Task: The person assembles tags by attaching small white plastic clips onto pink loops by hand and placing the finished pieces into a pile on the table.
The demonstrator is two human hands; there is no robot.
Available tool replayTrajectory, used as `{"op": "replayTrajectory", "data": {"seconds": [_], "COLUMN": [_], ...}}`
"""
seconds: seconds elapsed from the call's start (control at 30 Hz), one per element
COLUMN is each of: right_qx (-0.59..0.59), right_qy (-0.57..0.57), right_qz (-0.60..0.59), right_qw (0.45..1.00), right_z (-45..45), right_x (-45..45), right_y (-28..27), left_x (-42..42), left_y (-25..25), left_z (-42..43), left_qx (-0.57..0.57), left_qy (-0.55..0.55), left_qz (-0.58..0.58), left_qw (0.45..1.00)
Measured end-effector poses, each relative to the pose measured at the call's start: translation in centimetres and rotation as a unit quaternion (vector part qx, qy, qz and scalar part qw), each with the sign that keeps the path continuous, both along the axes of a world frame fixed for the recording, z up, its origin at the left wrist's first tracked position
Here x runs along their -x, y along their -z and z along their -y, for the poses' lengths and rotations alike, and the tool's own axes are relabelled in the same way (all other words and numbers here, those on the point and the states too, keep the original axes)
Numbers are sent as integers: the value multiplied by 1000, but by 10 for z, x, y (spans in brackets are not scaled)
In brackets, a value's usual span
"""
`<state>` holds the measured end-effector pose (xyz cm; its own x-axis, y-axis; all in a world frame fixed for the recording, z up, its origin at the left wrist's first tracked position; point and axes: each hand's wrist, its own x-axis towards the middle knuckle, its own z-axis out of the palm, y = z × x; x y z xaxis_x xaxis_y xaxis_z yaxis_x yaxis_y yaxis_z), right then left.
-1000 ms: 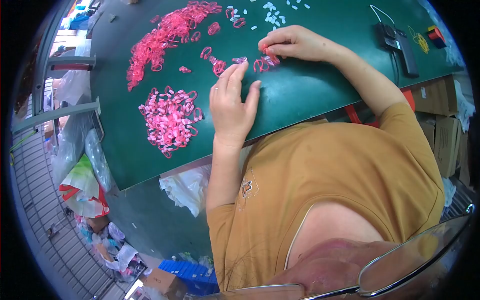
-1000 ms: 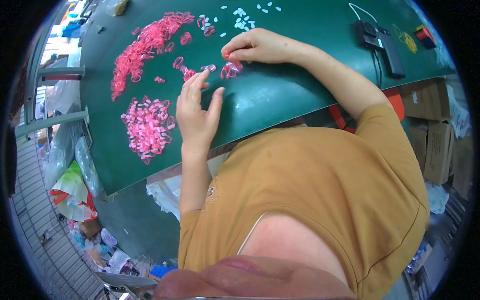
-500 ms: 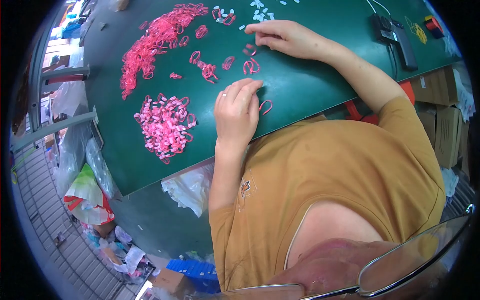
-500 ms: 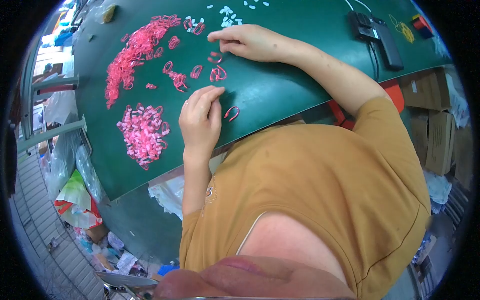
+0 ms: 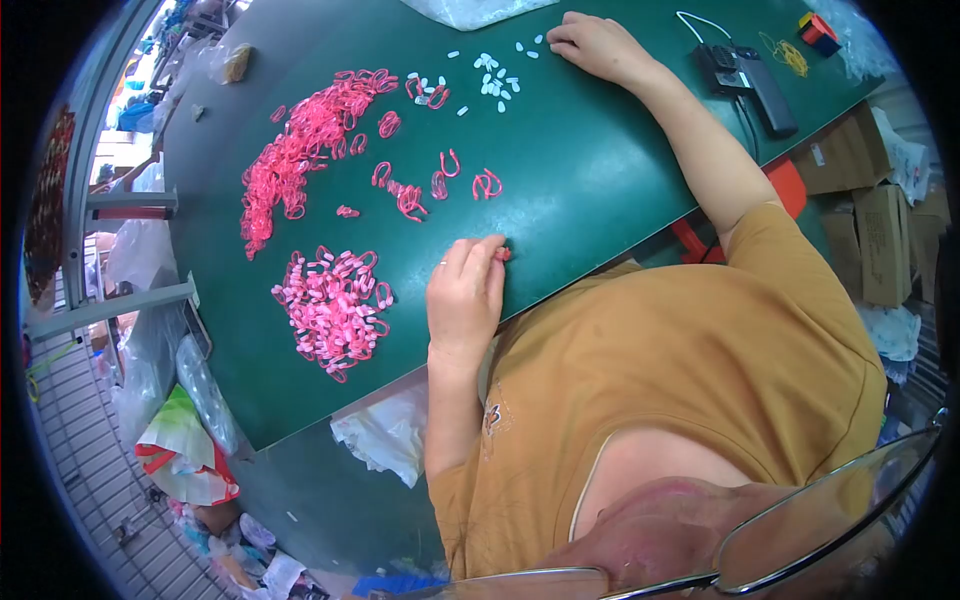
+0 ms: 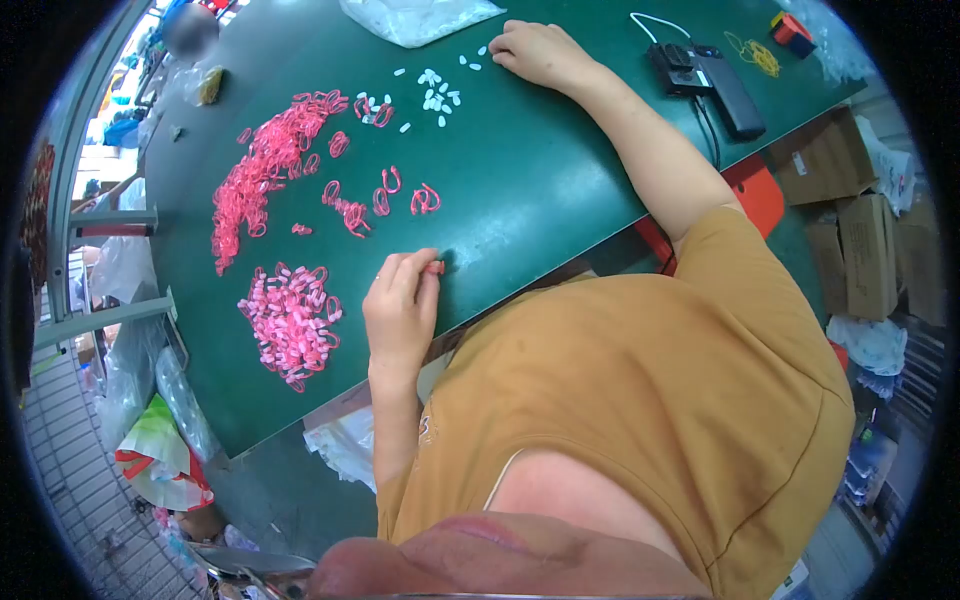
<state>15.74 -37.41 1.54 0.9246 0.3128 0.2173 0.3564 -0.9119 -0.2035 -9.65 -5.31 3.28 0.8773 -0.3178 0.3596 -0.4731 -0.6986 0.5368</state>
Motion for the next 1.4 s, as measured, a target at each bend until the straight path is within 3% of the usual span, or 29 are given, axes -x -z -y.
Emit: {"op": "replayTrajectory", "data": {"seconds": [0.17, 0.23, 0.3, 0.43, 0.53, 0.6, 0.7, 0.8, 1.03, 1.23, 1.4], "right_qx": [3, -134, -183, -160, -73, -32, -75, -75, -64, -60, -80], "right_qy": [-30, -83, -175, -390, -448, -436, -422, -358, -331, -354, -442], "right_qz": [12, -108, -208, -237, -183, -173, -157, -211, -189, -178, -171], "right_qw": [999, 982, 945, 875, 872, 883, 890, 906, 922, 916, 877], "right_z": [-9, -15, -32, -76, -93, -95, -90, -81, -70, -80, -95], "right_x": [4, 13, 37, 104, 133, 136, 130, 129, 130, 130, 127], "right_y": [0, -8, -26, -45, -35, -30, -26, -40, -33, -32, -38], "left_x": [3, 3, 6, 12, 17, 18, 18, 18, 18, 18, 19], "left_y": [11, 13, 16, 16, 21, 23, 26, 28, 28, 27, 28], "left_z": [-10, -14, -20, -23, -23, -26, -30, -28, -28, -28, -28], "left_qx": [26, 21, 13, 14, 35, 7, 22, 23, 36, 57, 79], "left_qy": [-45, -67, -91, -107, -135, -112, -81, -68, -80, -69, -81], "left_qz": [37, 54, 63, 58, 53, 86, 92, 87, 97, 62, 34], "left_qw": [998, 996, 994, 993, 989, 990, 992, 994, 991, 994, 993]}}
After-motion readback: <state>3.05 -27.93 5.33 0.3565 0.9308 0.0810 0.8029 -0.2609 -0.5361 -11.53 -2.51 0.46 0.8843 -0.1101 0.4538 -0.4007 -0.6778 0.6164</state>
